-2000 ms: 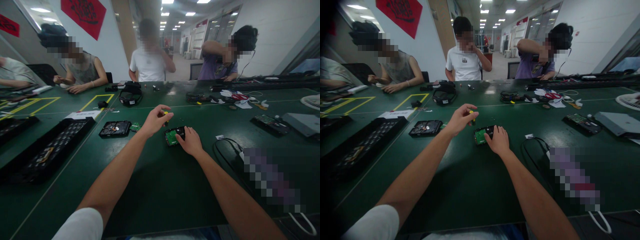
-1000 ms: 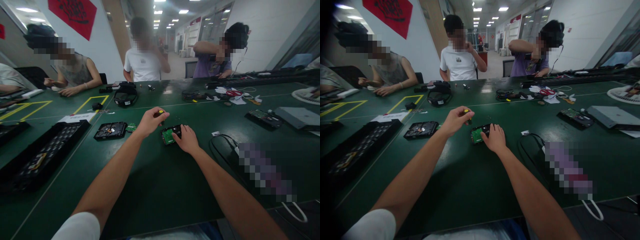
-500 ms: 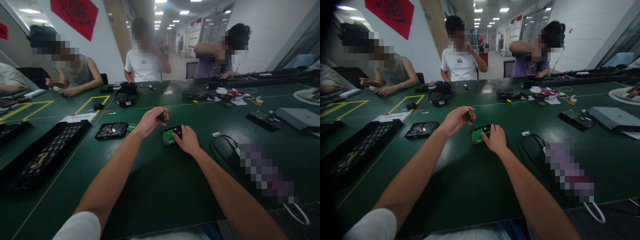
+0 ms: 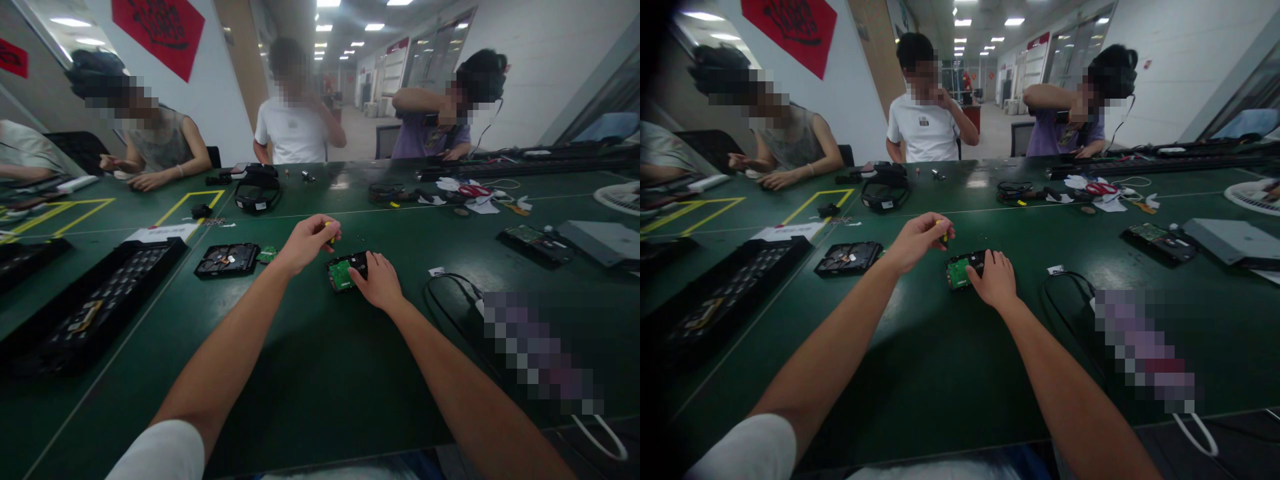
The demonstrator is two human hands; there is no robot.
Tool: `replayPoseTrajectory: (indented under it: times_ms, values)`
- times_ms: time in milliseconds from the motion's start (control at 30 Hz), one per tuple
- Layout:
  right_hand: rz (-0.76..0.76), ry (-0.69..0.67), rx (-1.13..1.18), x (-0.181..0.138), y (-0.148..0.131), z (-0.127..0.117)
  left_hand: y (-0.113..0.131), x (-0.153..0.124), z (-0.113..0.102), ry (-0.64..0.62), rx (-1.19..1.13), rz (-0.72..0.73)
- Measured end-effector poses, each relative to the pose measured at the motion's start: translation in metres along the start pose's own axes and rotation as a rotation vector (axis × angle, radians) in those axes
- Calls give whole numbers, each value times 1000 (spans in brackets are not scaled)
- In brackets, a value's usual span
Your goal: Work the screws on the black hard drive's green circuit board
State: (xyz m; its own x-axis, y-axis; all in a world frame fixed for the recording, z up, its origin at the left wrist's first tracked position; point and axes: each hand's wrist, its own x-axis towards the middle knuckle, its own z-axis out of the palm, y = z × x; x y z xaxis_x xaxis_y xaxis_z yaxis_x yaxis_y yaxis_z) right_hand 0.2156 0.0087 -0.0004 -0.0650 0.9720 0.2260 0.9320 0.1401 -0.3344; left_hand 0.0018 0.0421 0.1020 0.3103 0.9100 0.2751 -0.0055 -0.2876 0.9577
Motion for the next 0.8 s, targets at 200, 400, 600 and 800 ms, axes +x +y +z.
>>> replayPoseTrajectory:
  times_ms: [200,400,600,800]
  values:
    - [-18,14,-3,1,1,3,-1,1,-1,2,-197,-78]
    - [-19,26,-11,0,1,3,-2,1,-1,36,-76,-43]
    - [-10,9,4,0,2,2,-3,1,-1,110,103,14]
    - [0,6,4,1,1,3,-2,1,3,41,32,26]
